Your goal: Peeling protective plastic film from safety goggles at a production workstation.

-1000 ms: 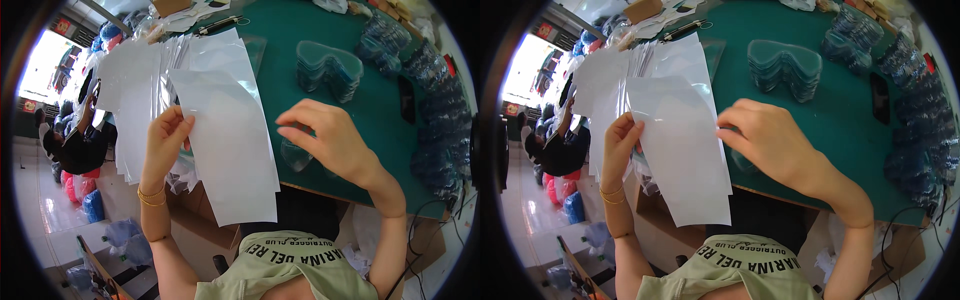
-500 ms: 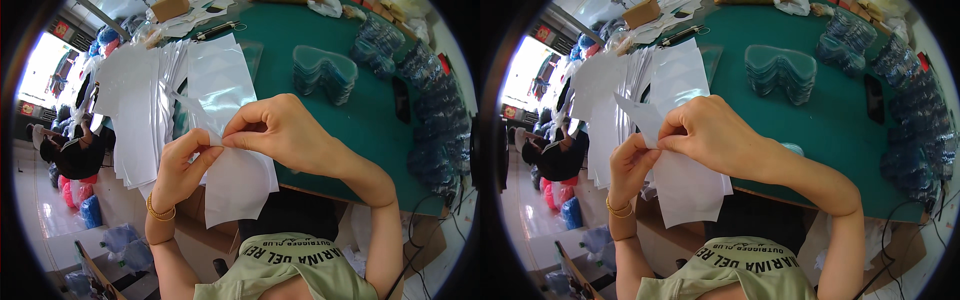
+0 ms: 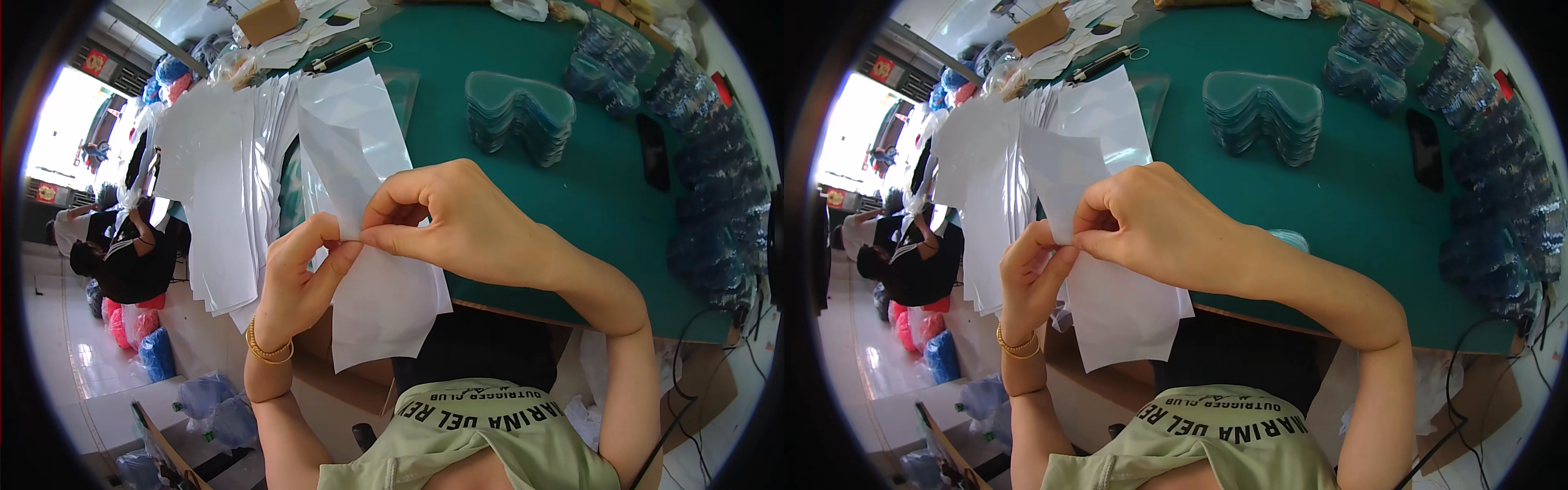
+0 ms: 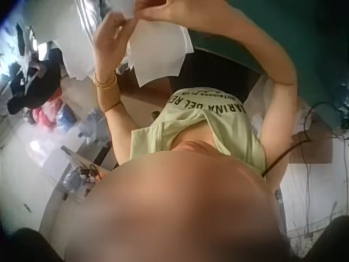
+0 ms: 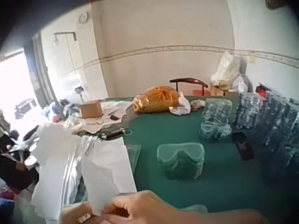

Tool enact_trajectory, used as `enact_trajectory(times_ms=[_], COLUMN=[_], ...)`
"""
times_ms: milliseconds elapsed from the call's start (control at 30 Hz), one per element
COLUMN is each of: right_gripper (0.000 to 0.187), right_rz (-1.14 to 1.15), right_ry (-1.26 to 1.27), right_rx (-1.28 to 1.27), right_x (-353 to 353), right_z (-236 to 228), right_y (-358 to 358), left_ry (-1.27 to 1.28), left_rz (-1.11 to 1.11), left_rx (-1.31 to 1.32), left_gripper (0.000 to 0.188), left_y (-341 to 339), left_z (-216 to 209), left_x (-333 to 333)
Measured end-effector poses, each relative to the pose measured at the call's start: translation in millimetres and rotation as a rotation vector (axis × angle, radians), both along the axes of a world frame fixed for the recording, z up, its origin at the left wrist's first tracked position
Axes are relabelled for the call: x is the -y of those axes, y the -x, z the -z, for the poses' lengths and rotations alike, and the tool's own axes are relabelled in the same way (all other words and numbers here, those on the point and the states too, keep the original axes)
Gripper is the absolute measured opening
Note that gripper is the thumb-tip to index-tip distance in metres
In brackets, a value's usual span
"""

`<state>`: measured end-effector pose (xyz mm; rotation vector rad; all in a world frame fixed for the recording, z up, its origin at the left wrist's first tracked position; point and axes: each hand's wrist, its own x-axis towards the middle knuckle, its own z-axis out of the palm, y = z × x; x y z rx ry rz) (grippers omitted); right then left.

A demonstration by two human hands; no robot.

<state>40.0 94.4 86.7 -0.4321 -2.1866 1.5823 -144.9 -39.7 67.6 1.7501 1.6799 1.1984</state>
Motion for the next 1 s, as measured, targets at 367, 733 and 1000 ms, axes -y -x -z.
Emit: enact_trajectory(times_ms=[367,733,1000], right_gripper=[0.004,0.044,0.029], right_rz=[-0.040,-0.176,0.508], right_ry=[0.447,1.130,0.266], right_rx=[-0.211,-1.057,-0.448], right_x=[-21.0,-58.9,25.7], right_z=[15.4,28.5,33.2], right_y=[-9.5,-146.8,-131.9], left_ry=[0.055,0.202,-0.024], left_rz=[0.042,-0.481,-0.046], left_rx=[0.240,0.091,0.274], left_gripper=[0.007,0.039,0.065], left_y=[0.0,79.6,-33.6], left_z=[1.2,44.5,10.3], left_x=[5.5,-31.7,5.0])
